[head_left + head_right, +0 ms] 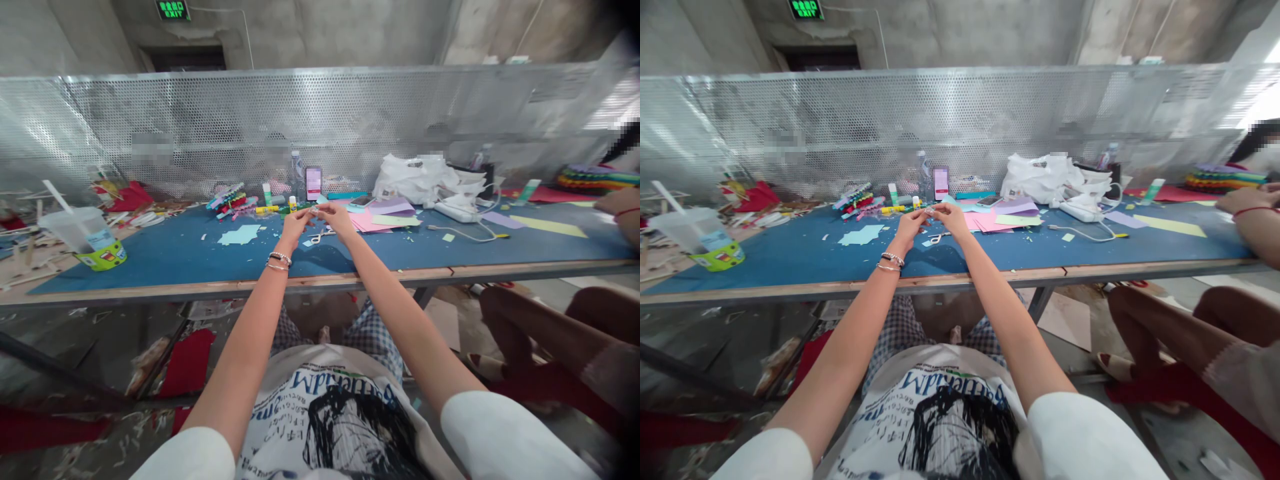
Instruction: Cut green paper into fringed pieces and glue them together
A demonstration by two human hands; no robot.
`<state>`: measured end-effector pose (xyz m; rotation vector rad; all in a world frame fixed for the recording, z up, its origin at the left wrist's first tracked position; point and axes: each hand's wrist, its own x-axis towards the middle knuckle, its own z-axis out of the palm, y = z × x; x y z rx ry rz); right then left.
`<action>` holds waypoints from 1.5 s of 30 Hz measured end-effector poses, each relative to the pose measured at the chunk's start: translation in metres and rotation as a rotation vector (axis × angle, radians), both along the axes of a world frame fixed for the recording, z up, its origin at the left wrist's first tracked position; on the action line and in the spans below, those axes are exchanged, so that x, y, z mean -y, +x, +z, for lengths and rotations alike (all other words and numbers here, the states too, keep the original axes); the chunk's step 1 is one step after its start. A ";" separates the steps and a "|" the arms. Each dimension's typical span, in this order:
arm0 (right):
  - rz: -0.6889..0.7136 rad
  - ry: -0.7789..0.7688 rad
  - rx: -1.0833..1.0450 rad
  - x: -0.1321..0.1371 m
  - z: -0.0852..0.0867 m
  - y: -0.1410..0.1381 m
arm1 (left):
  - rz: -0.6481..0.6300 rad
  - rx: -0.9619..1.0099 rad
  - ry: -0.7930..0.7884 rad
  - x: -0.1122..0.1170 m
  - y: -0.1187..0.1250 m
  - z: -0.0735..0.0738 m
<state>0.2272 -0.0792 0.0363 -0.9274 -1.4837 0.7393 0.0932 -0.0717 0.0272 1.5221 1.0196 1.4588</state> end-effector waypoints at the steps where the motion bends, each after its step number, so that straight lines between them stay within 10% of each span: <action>1: -0.004 -0.001 -0.003 0.000 0.000 0.000 | -0.010 0.002 -0.004 0.000 0.000 0.000; 45: 0.000 0.030 -0.033 -0.001 0.001 0.002 | 0.003 -0.010 0.076 0.004 0.001 0.003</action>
